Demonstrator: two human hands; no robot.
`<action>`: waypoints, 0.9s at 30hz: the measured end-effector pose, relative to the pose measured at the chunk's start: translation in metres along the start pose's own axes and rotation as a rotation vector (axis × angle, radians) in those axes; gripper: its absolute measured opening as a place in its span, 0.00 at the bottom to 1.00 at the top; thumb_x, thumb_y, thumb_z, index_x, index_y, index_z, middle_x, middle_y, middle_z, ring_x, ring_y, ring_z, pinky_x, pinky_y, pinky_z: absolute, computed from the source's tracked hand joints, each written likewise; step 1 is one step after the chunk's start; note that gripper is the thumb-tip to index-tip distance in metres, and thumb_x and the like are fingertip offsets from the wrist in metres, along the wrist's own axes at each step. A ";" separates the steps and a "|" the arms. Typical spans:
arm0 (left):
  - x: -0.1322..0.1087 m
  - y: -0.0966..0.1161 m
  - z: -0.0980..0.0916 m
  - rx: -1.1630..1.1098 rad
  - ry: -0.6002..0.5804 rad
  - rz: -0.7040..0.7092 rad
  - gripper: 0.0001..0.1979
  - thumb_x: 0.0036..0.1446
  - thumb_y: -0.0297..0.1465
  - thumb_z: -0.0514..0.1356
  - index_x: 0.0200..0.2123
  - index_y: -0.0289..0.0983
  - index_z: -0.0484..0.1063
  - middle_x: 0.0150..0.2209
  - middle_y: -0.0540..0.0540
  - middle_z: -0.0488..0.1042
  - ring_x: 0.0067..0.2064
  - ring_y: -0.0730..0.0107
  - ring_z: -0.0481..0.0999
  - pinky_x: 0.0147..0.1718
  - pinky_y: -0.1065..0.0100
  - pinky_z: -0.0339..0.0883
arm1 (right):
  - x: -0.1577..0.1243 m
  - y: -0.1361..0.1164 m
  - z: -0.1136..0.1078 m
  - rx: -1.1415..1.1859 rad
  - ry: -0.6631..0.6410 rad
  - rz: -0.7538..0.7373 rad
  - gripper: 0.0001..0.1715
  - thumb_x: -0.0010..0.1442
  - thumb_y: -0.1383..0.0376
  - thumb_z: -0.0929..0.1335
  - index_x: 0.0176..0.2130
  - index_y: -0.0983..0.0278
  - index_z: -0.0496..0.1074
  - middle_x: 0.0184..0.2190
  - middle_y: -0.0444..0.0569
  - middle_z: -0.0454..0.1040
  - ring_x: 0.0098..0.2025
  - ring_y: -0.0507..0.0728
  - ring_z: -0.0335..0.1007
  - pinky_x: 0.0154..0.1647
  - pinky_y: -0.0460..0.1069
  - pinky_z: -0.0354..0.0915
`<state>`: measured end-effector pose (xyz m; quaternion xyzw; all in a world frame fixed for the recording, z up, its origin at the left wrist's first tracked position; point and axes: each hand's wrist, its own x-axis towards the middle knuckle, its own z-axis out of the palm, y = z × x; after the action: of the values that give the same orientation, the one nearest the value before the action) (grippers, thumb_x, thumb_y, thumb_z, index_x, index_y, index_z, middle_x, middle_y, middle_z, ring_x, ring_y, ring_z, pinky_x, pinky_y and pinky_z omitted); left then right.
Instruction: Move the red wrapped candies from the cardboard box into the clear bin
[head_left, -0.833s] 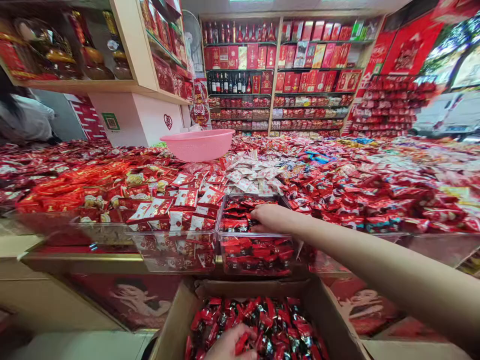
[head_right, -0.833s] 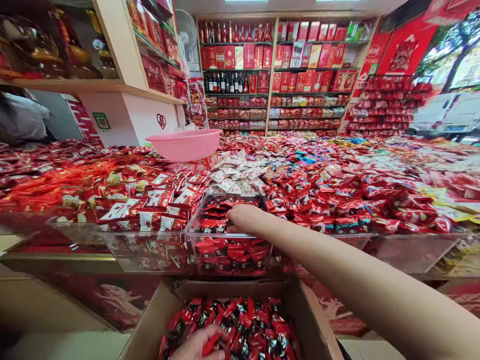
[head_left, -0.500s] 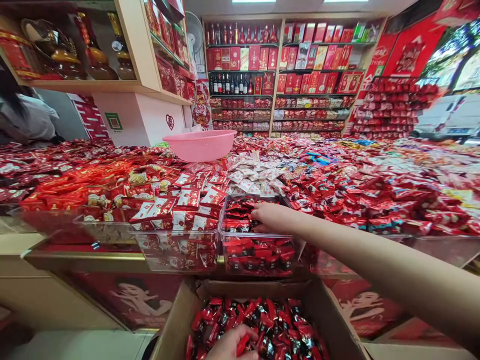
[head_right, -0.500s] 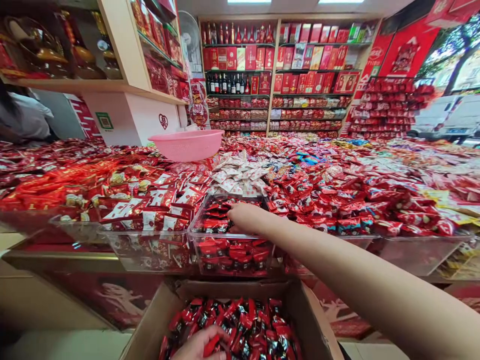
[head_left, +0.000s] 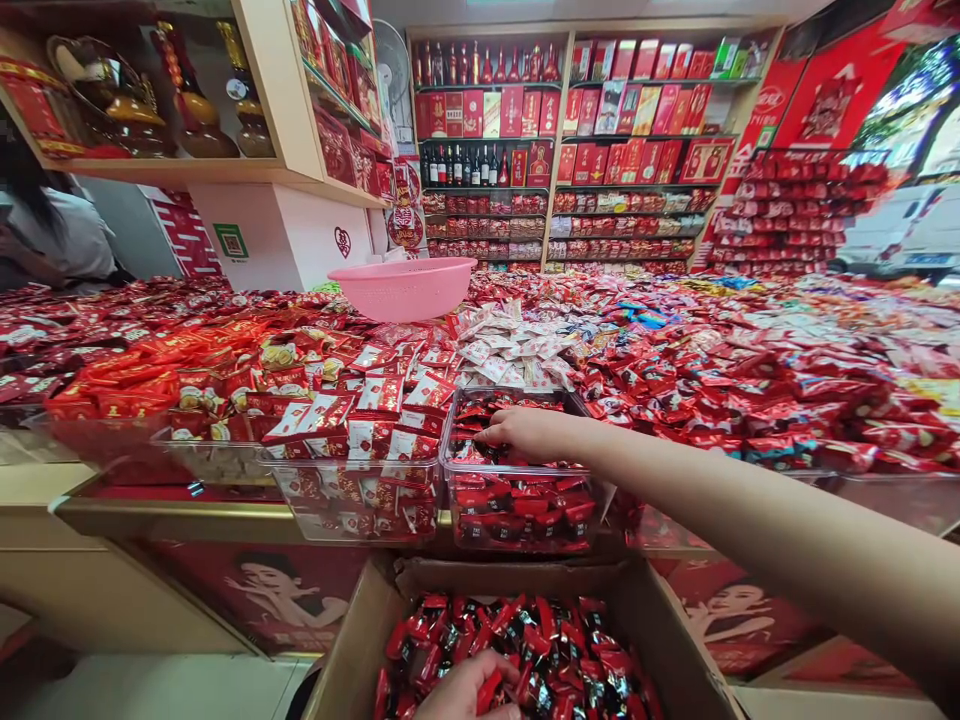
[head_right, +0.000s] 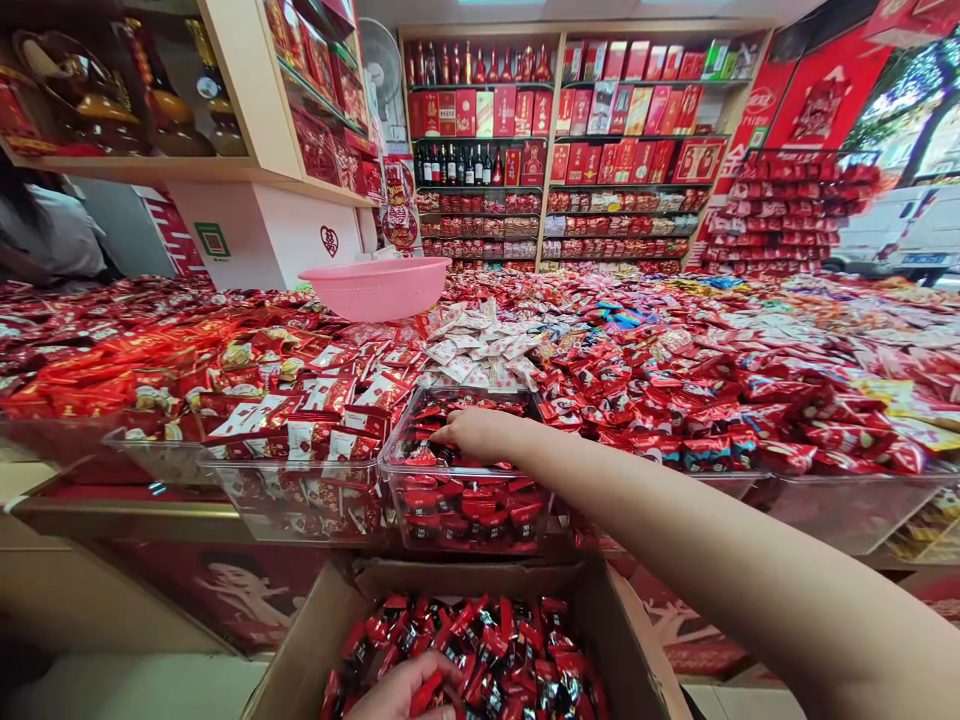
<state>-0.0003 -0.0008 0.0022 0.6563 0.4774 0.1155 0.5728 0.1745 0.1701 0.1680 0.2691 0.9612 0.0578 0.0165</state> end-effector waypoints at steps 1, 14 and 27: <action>0.000 0.001 0.000 0.005 0.001 -0.006 0.14 0.45 0.33 0.55 0.39 0.40 0.67 0.37 0.51 0.70 0.40 0.66 0.67 0.40 0.70 0.56 | -0.001 -0.001 0.000 0.007 0.002 0.010 0.26 0.49 0.74 0.61 0.49 0.65 0.61 0.35 0.55 0.67 0.37 0.56 0.64 0.36 0.47 0.59; 0.005 -0.001 0.005 -0.415 0.236 0.164 0.18 0.44 0.26 0.57 0.42 0.38 0.63 0.41 0.46 0.70 0.43 0.65 0.68 0.43 0.66 0.59 | -0.029 -0.009 -0.019 0.180 0.405 0.155 0.16 0.51 0.68 0.62 0.42 0.66 0.66 0.41 0.54 0.65 0.41 0.55 0.62 0.42 0.51 0.59; -0.021 0.086 0.008 -1.045 0.287 0.175 0.10 0.47 0.29 0.59 0.36 0.37 0.64 0.37 0.47 0.72 0.39 0.68 0.71 0.37 0.66 0.65 | -0.106 -0.149 0.065 1.112 0.550 0.602 0.10 0.52 0.60 0.62 0.31 0.64 0.66 0.25 0.45 0.69 0.27 0.50 0.62 0.28 0.45 0.61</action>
<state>0.0367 -0.0122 0.0818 0.2992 0.3734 0.4728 0.7400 0.1926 -0.0046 0.0853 0.4682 0.7009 -0.3757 -0.3852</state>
